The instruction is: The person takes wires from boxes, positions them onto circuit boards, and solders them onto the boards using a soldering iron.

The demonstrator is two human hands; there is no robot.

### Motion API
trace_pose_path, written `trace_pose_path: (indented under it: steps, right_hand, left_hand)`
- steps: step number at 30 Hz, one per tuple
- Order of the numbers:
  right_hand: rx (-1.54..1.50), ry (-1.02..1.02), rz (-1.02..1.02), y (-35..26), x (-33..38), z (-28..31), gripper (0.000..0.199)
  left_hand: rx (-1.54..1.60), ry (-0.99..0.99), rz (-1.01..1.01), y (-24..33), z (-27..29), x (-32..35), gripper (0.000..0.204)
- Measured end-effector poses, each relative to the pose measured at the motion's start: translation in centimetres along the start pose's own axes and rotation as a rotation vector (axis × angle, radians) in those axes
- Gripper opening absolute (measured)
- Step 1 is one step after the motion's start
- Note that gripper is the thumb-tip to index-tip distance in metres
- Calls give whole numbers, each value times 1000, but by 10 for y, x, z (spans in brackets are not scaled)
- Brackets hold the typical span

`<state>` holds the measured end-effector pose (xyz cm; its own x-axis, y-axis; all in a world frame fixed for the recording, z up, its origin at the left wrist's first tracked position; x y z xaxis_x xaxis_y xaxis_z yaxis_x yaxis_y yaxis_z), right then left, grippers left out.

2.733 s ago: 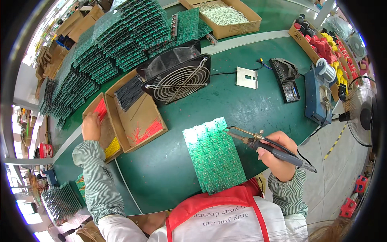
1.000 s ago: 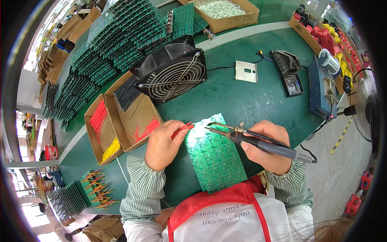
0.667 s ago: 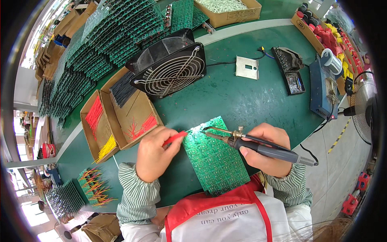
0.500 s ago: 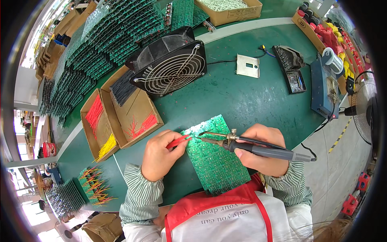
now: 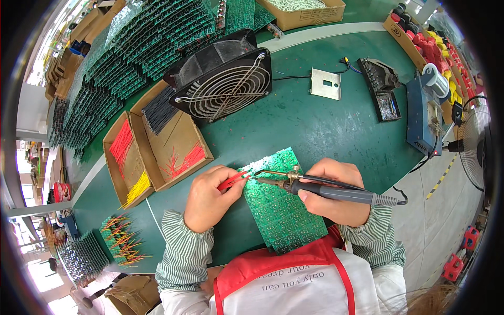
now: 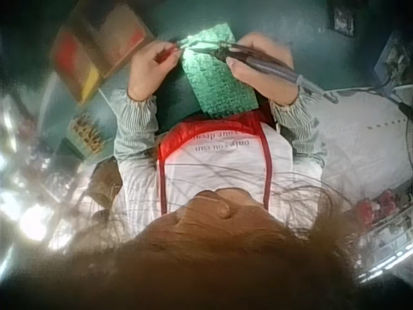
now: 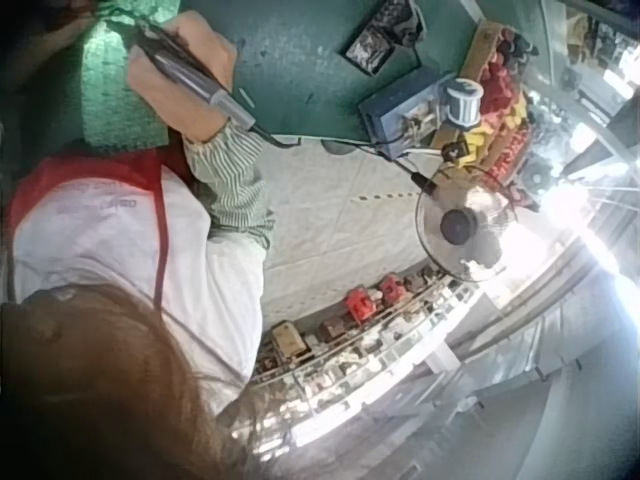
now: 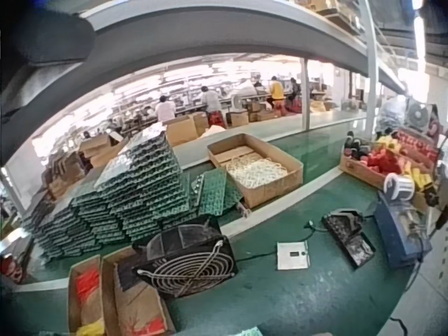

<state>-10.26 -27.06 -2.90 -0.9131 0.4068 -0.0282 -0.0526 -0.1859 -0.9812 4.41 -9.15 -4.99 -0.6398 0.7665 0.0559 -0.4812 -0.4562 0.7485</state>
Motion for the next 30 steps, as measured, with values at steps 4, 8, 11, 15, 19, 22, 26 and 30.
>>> trace_pose_path:
  steps: [4, 8, 11, 15, 19, 22, 26, 30]
  right_hand:
    - [13, 1, 16, 0, -1, 2, 15]
    - [1, 2, -12, -7, 1, 6, 15]
    - [11, 15, 0, -10, 2, 11, 15]
    - [32, 21, 24, -12, 4, 16, 16]
    - [49, 41, 9, -11, 8, 23, 15]
    - [8, 53, -13, -9, 8, 26, 15]
    - [54, 56, -6, -7, 7, 28, 15]
    - [53, 45, -16, -5, 6, 27, 16]
  left_hand:
    - [2, 4, -12, 1, -2, -2, 12]
    - [-5, -7, -8, 2, -2, -2, 12]
    - [1, -5, -2, 2, -1, -1, 12]
    - [-58, 35, -66, 3, 16, 0, 11]
    - [-415, 553, 105, 12, 61, 3, 7]
    - [-250, 282, -162, 36, 26, -1, 8]
    - [-94, 83, -80, 25, -6, -7, 9]
    - [-108, 52, -104, 24, -13, -11, 11]
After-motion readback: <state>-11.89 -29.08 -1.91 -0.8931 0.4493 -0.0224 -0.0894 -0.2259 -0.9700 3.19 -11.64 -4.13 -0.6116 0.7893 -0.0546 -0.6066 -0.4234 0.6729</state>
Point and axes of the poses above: each hand's wrist, its own x-axis away from the middle knuckle, its own z-axis out of the back of the hand, y = z × x, the point moved 4 cm from there along -x, towards the middle knuckle, and after that the axes turned 1 degree about y, right-handed, at the moved point
